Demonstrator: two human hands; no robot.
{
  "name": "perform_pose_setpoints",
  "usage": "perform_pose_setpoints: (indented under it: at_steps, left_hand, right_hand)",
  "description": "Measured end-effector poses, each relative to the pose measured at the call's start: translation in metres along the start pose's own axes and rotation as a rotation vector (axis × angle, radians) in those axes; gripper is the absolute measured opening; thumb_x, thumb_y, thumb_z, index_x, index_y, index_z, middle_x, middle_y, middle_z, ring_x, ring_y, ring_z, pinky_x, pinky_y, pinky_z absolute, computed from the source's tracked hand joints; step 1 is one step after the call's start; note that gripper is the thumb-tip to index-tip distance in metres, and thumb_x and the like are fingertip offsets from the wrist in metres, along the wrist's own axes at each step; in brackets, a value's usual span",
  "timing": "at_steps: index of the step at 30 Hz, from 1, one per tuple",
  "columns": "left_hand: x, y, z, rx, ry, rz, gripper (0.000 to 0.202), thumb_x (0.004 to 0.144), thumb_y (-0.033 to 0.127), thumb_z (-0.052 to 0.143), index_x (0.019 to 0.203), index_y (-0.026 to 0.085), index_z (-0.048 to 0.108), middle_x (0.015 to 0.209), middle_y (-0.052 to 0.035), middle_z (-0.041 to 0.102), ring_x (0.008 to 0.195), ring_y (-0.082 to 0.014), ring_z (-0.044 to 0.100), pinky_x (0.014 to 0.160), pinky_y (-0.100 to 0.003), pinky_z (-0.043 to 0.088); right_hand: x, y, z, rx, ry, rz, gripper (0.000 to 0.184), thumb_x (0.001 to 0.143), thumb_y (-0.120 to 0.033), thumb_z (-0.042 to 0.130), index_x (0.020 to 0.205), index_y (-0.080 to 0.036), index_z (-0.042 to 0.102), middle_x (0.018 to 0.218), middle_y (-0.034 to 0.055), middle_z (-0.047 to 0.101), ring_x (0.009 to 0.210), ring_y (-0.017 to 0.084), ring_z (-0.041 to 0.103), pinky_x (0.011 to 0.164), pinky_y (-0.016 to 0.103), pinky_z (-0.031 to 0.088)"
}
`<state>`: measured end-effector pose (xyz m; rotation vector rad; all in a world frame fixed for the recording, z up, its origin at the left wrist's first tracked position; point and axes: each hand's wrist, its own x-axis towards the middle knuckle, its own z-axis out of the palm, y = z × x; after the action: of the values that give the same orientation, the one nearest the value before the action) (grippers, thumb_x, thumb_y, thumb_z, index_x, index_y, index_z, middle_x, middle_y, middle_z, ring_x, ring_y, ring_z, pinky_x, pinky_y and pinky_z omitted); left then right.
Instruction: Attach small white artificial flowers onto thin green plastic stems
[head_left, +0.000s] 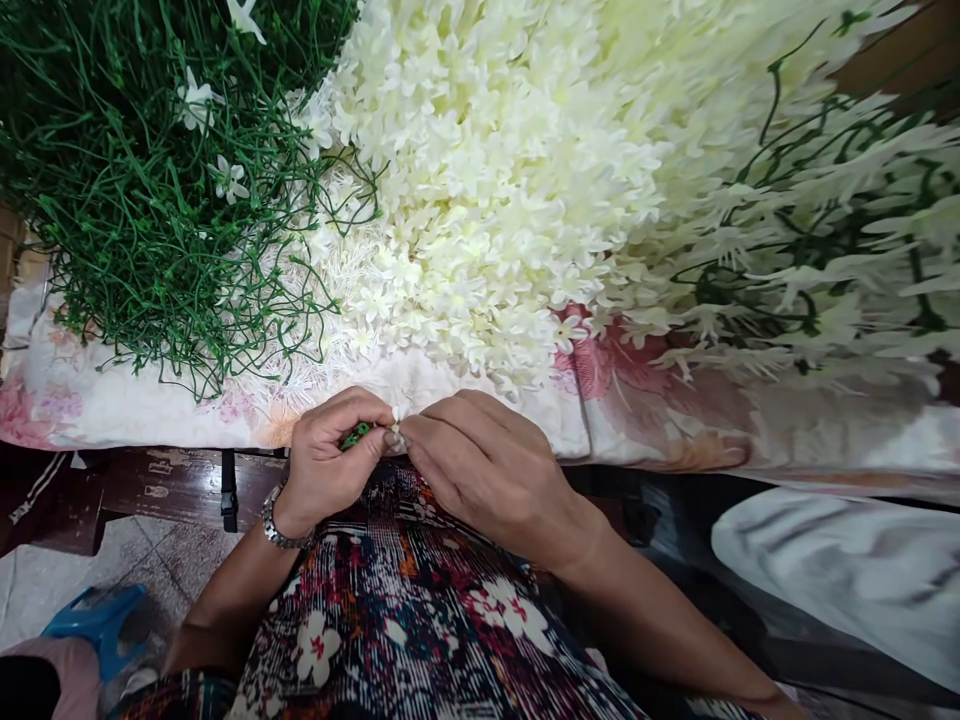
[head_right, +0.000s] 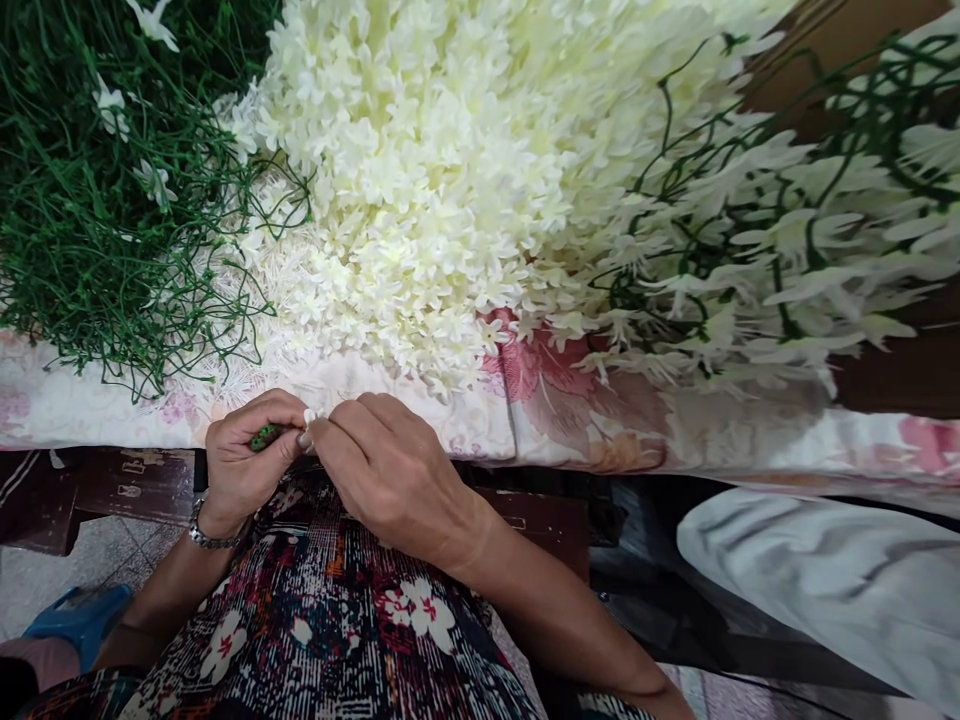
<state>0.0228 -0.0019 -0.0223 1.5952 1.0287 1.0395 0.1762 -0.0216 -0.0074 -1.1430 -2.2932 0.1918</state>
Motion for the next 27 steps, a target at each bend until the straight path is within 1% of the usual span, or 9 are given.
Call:
perform_pose_setpoints:
  at_steps: [4,6,9,11,12,17,20,23,27]
  left_hand:
    - [0.000,-0.001,-0.001,-0.049,-0.015,-0.026,0.009,0.068,0.006,0.055,0.065,0.015,0.057,0.062,0.0011,0.052,0.057,-0.0071,0.047,0.054,-0.020,0.038]
    - [-0.001,-0.002,-0.001,-0.108,0.005,-0.075,0.008,0.068,0.009,0.057,0.063,0.015,0.057,0.060,0.0014,0.051,0.056,-0.0071,0.046,0.052,-0.020,0.038]
    - [-0.002,-0.004,0.001,-0.241,0.074,-0.177,0.005,0.069,0.015,0.058,0.064,0.016,0.056,0.060,0.0019,0.050,0.055,-0.0070,0.046,0.050,-0.019,0.038]
    - [-0.003,-0.006,0.004,-0.289,0.096,-0.210,0.005,0.069,0.018,0.059,0.065,0.016,0.056,0.060,0.0019,0.050,0.055,-0.0070,0.045,0.050,-0.019,0.038]
    - [-0.004,-0.006,0.005,-0.296,0.098,-0.213,0.006,0.068,0.020,0.060,0.065,0.016,0.057,0.060,0.0018,0.050,0.055,-0.0070,0.045,0.050,-0.019,0.038]
    - [-0.003,-0.006,0.009,-0.294,0.075,-0.204,0.006,0.069,0.019,0.059,0.065,0.016,0.057,0.060,0.0014,0.051,0.055,-0.0073,0.047,0.050,-0.019,0.039]
    - [-0.003,-0.005,0.007,-0.228,0.030,-0.203,0.003,0.071,0.017,0.057,0.068,0.016,0.059,0.063,0.0003,0.052,0.059,-0.0081,0.047,0.053,-0.020,0.038]
    - [-0.004,-0.003,0.003,-0.181,-0.026,-0.176,0.011,0.076,0.018,0.051,0.079,0.017,0.061,0.070,-0.0017,0.053,0.064,-0.0094,0.048,0.057,-0.022,0.039]
    - [-0.003,0.003,0.000,-0.077,-0.083,-0.131,0.019,0.080,0.019,0.043,0.087,0.018,0.061,0.069,-0.0021,0.052,0.064,-0.0100,0.049,0.058,-0.023,0.040]
  right_hand:
    - [-0.002,0.003,0.000,-0.026,-0.025,-0.066,0.012,0.076,-0.012,0.046,0.085,-0.013,0.054,0.069,0.0043,0.053,0.066,0.013,0.046,0.060,0.028,0.040]
    - [-0.001,0.005,-0.002,0.039,-0.016,-0.053,0.016,0.077,-0.012,0.045,0.090,-0.013,0.053,0.074,0.0049,0.054,0.069,0.013,0.047,0.061,0.028,0.042]
    - [0.002,0.009,-0.005,0.206,0.028,0.103,0.031,0.075,-0.024,0.050,0.105,-0.015,0.047,0.091,0.0079,0.053,0.083,0.015,0.050,0.069,0.030,0.045]
    - [0.004,0.010,-0.006,0.306,0.009,0.204,0.051,0.070,-0.036,0.056,0.114,-0.015,0.039,0.101,0.0105,0.050,0.088,0.017,0.049,0.071,0.032,0.045]
    - [0.005,0.010,-0.005,0.345,-0.003,0.226,0.054,0.069,-0.038,0.057,0.115,-0.015,0.038,0.101,0.0106,0.051,0.087,0.017,0.050,0.070,0.032,0.045]
    - [0.004,0.009,0.002,0.414,0.056,0.189,0.014,0.076,-0.016,0.049,0.090,-0.016,0.053,0.072,0.0021,0.059,0.068,0.010,0.052,0.062,0.024,0.044]
    - [0.002,0.009,0.003,0.368,0.055,0.180,0.013,0.075,-0.012,0.048,0.086,-0.015,0.054,0.072,0.0030,0.059,0.068,0.010,0.052,0.062,0.023,0.044]
    - [-0.001,0.010,0.001,0.313,0.064,0.201,0.012,0.074,-0.009,0.049,0.084,-0.014,0.054,0.071,0.0036,0.059,0.068,0.010,0.053,0.062,0.023,0.043]
    - [-0.003,0.010,-0.004,0.302,0.099,0.322,0.007,0.073,-0.012,0.050,0.079,-0.016,0.052,0.066,-0.0003,0.055,0.059,0.007,0.050,0.056,0.019,0.041]
